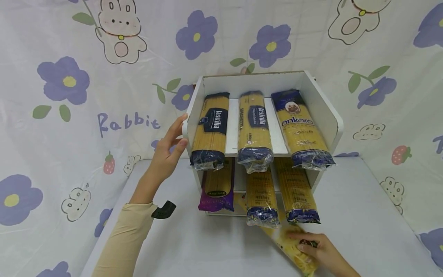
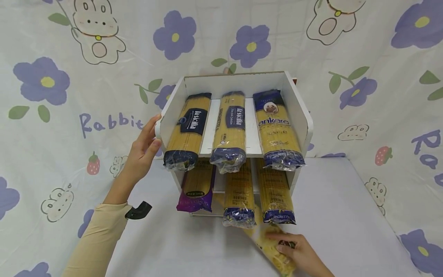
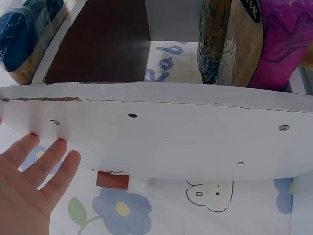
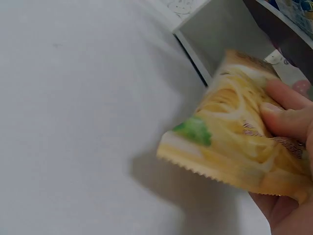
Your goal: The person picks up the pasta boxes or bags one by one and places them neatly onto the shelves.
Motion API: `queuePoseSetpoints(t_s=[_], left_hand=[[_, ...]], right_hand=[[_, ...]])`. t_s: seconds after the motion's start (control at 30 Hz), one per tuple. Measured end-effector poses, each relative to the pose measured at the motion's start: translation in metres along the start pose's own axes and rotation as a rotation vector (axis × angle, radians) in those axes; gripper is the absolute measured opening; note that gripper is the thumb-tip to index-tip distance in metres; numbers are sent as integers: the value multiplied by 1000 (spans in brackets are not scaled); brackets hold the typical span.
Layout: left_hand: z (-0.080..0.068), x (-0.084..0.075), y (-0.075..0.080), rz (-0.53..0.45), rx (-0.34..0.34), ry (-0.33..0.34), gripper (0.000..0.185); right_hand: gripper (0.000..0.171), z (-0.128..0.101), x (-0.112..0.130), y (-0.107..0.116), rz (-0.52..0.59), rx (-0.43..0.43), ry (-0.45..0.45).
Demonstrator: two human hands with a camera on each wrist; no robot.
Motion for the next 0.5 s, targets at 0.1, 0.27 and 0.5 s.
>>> queuePoseSetpoints(t_s=[0.1,0.27,0.5], left_hand=[[0,1,0,0,-1,1,57],[0,1,0,-5,0,0,57],[0,1,0,-6,2,3,57]], right_hand=[[35,-2,-3,-3,15,-53,-38],[39,-4,-8,-10,53,-117,-138],[50,-8,-16,-16,100,-198,-329]])
Point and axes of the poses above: each hand's wrist, its own z-axis towards the middle knuckle, its own y-axis out of the back of the hand, x = y × z, the point moved 7 cm from there along z, towards the middle knuckle, and after that the axes turned 12 degrees about -z, right-handed, at the moved point
